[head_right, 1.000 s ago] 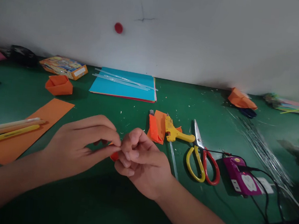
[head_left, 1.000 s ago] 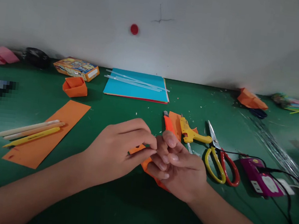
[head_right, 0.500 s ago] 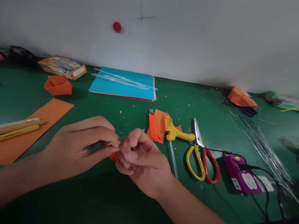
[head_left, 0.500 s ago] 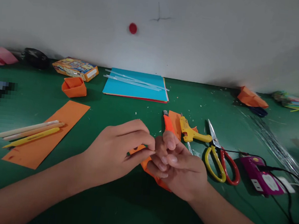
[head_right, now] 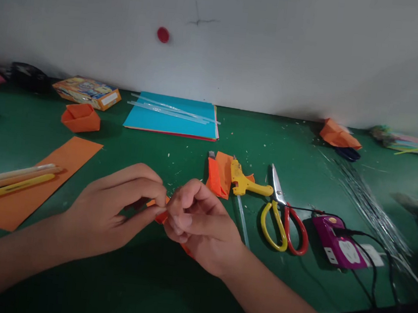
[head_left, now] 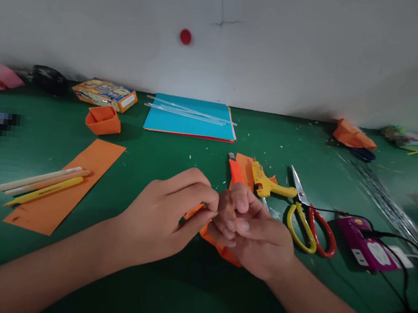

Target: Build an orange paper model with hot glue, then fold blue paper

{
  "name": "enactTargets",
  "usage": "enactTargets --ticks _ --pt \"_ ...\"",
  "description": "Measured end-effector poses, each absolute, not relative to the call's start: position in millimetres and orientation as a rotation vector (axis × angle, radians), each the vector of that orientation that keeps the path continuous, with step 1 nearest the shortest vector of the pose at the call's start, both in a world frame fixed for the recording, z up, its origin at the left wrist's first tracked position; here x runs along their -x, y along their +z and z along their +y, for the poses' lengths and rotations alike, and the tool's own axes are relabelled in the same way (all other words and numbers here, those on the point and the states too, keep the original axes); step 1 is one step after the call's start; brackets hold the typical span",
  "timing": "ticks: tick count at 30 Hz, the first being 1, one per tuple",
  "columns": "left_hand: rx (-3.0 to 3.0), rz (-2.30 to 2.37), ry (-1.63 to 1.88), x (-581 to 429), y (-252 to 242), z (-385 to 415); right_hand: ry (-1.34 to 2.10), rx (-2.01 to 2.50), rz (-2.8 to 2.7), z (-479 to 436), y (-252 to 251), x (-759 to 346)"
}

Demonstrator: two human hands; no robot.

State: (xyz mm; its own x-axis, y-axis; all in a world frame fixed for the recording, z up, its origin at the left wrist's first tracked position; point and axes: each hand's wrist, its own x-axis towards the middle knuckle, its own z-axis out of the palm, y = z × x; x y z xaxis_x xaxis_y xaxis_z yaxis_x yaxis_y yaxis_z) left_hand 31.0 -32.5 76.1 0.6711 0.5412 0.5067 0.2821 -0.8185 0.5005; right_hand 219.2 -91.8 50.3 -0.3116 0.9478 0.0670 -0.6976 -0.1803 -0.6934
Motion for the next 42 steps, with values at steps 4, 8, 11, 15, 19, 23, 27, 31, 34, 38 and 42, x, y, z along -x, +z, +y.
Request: enactTargets --ticks 4,8,11,15,19,23,27,31,34,38,42 --pt "-2.483 0.619 0.913 -30 77 -35 1.726 0.450 -0.749 -91 51 -222" --pt "-2.451 0.621 0.916 -29 78 -37 1.732 0.417 -0.705 -90 52 -224" --pt "-2.439 0.637 0.985 -31 78 -37 1.739 0.416 -0.701 -90 53 -223" --pt "-2.458 0.687 1.076 -34 77 -36 1.752 0.422 -0.690 -91 53 -222" --pt "-2.466 0.676 1.125 -36 72 -37 1.755 0.414 -0.670 -91 51 -221" --pt "-2.462 0.704 1.155 -39 68 -41 1.771 0.397 -0.665 -91 48 -219" --pt "-2.450 0.684 1.184 -41 67 -43 1.776 0.403 -0.659 -92 48 -218" --pt "-2.416 0.649 1.149 -42 68 -44 1.770 0.404 -0.656 -92 49 -219" --pt "-2.401 0.620 1.116 -42 67 -45 1.779 0.411 -0.661 -92 49 -221" --pt "-2.382 0.568 1.067 -40 66 -46 1.777 0.424 -0.664 -91 49 -224" --pt "-2.367 0.523 1.006 -39 65 -46 1.769 0.421 -0.605 -90 52 -225"
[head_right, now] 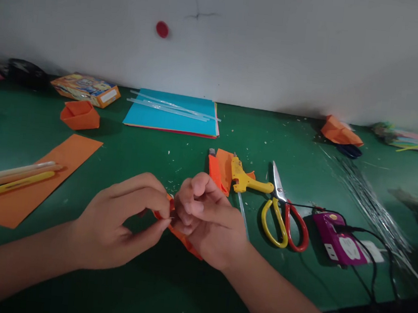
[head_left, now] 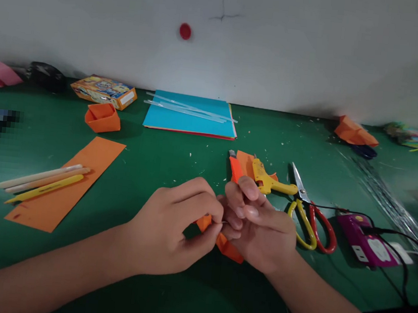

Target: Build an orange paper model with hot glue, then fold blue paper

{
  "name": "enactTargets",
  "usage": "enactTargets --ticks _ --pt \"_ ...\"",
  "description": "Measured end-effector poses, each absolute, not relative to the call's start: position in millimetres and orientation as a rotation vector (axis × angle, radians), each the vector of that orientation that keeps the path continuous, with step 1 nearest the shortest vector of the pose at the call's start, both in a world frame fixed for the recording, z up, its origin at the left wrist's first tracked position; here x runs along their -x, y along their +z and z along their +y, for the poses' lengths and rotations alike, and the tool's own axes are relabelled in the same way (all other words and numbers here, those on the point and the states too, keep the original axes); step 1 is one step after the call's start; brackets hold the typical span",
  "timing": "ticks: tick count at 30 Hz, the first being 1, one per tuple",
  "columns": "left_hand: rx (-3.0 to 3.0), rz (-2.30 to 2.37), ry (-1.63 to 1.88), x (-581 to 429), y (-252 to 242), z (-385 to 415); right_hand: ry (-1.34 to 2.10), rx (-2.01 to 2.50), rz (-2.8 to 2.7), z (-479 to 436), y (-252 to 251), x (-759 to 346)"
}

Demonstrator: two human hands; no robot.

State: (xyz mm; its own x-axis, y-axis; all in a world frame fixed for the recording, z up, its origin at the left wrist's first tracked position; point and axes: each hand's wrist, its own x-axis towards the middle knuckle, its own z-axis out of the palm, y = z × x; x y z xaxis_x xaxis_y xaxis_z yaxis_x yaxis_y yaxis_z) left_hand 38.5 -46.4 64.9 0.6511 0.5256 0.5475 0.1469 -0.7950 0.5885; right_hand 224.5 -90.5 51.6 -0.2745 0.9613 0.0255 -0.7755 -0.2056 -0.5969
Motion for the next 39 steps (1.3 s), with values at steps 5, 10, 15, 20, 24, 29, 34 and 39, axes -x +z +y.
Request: enactTargets --ticks 5,10,15,20,24,29,34,39 --pt "-2.407 0.576 1.051 -34 67 -42 1.804 0.354 -0.452 -90 54 -223" --pt "-2.454 0.588 1.089 -32 66 -38 1.801 0.297 -0.324 -91 51 -224" --pt "-2.532 0.616 1.214 -34 64 -30 1.816 0.245 -0.276 -93 53 -226" --pt "-2.559 0.675 1.296 -30 60 -14 1.800 0.166 -0.266 -95 53 -228" --pt "-2.548 0.781 1.304 -24 52 3 1.800 0.132 -0.260 -96 50 -229" --pt "-2.420 0.946 1.241 -19 46 17 1.809 0.123 -0.269 -95 49 -229" --pt "-2.429 0.893 0.913 -16 52 22 1.813 0.125 -0.295 -95 51 -229" --pt "-2.448 0.978 0.679 -17 51 26 1.801 0.161 -0.310 -96 52 -228"
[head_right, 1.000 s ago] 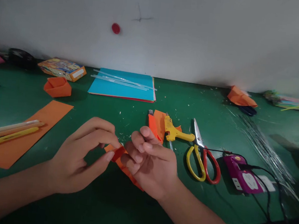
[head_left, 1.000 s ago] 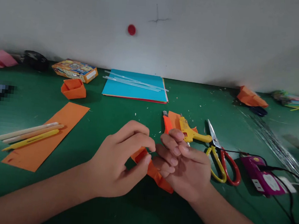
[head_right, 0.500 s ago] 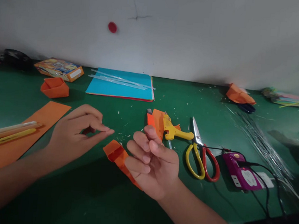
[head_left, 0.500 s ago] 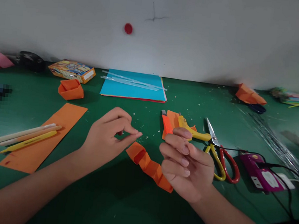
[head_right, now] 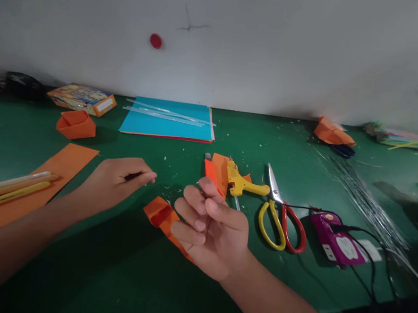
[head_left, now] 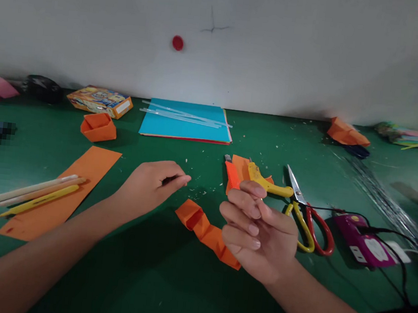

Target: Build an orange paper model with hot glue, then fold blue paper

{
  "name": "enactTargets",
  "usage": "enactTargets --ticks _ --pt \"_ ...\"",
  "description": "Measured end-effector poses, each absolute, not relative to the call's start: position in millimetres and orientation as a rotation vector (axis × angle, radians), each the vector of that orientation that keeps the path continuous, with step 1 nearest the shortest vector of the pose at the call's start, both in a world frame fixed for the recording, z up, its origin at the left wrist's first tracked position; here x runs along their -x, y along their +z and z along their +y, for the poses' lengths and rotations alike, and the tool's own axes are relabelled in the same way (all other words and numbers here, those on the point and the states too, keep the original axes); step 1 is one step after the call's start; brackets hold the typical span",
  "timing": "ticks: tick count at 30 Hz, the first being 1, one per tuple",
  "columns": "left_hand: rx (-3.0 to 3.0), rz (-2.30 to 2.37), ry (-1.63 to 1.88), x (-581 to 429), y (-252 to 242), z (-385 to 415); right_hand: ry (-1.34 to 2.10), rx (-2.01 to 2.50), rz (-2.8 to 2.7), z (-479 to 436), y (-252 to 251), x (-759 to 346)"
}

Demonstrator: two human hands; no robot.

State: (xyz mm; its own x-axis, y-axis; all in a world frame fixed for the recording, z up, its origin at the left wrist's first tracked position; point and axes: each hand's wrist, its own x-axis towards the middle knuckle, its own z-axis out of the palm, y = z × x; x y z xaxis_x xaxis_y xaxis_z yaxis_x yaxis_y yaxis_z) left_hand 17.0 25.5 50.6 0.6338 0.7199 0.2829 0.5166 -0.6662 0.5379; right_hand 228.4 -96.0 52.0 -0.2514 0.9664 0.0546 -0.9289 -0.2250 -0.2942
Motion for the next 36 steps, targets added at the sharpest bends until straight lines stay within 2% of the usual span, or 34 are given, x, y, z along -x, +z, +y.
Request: enactTargets --ticks 8,18,28,36 --pt "-2.431 1.052 0.774 -17 49 25 1.784 0.263 -0.367 -94 54 -226" --pt "-2.389 0.755 0.863 -25 68 1 1.808 0.379 -0.442 -92 50 -222" --pt "-2.049 0.427 0.574 -28 85 -24 2.110 0.162 -0.663 -101 34 -213" --pt "-2.127 0.761 0.726 -25 72 -1 1.998 0.174 -0.681 -100 42 -216"
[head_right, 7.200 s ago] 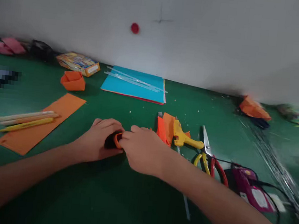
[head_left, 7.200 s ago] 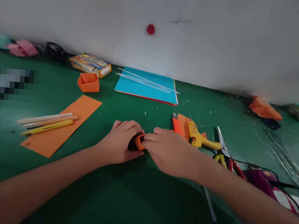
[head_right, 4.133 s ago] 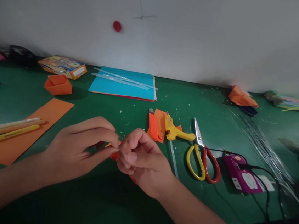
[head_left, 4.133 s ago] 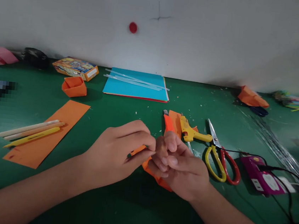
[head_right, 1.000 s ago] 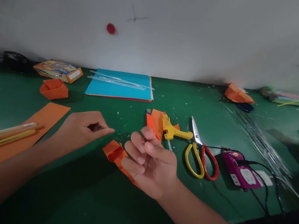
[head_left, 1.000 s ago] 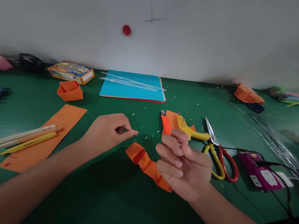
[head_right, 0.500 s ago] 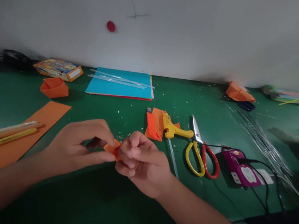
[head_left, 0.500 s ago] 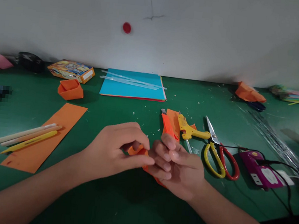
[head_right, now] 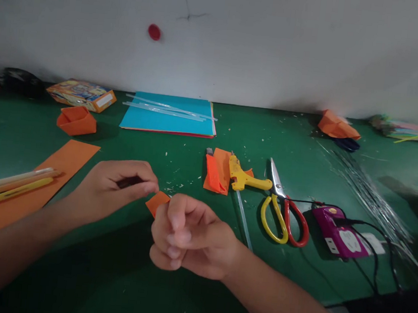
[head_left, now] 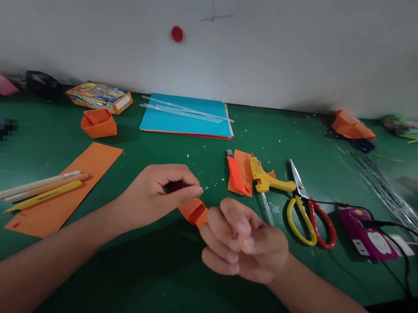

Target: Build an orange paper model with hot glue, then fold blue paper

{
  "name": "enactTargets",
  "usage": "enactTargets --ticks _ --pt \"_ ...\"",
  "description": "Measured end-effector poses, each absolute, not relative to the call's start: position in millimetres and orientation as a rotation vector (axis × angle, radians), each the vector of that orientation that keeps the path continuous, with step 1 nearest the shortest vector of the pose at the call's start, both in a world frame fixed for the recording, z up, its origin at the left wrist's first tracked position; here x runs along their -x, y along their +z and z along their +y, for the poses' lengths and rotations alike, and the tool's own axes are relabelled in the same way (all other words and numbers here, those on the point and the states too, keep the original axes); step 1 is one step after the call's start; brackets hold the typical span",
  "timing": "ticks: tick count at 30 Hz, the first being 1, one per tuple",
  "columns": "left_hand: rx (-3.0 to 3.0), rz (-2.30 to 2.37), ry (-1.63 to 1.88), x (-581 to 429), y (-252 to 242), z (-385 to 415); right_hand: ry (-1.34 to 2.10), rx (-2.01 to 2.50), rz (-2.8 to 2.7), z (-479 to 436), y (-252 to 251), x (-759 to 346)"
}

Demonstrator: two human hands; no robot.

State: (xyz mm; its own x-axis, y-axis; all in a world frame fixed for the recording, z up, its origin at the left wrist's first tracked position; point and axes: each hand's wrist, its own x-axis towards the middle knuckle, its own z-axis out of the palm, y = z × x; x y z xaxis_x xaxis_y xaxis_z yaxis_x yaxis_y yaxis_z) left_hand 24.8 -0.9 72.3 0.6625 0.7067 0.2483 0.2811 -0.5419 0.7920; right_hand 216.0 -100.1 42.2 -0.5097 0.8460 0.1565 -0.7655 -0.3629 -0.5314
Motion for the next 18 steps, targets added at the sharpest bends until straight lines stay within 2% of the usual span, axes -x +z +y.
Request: enactTargets --ticks 6,10,14,18 --pt "-2.570 0.524 0.565 -11 51 15 1.690 0.383 -0.850 -86 54 -245" --pt "-2.554 0.451 0.378 -5 41 17 1.379 0.596 -1.363 -80 53 -262" --pt "-2.461 0.612 0.267 4 34 21 0.852 0.864 -2.005 -80 49 -265" --pt "-2.407 0.756 0.215 16 28 28 0.576 0.974 -2.297 -79 43 -261"
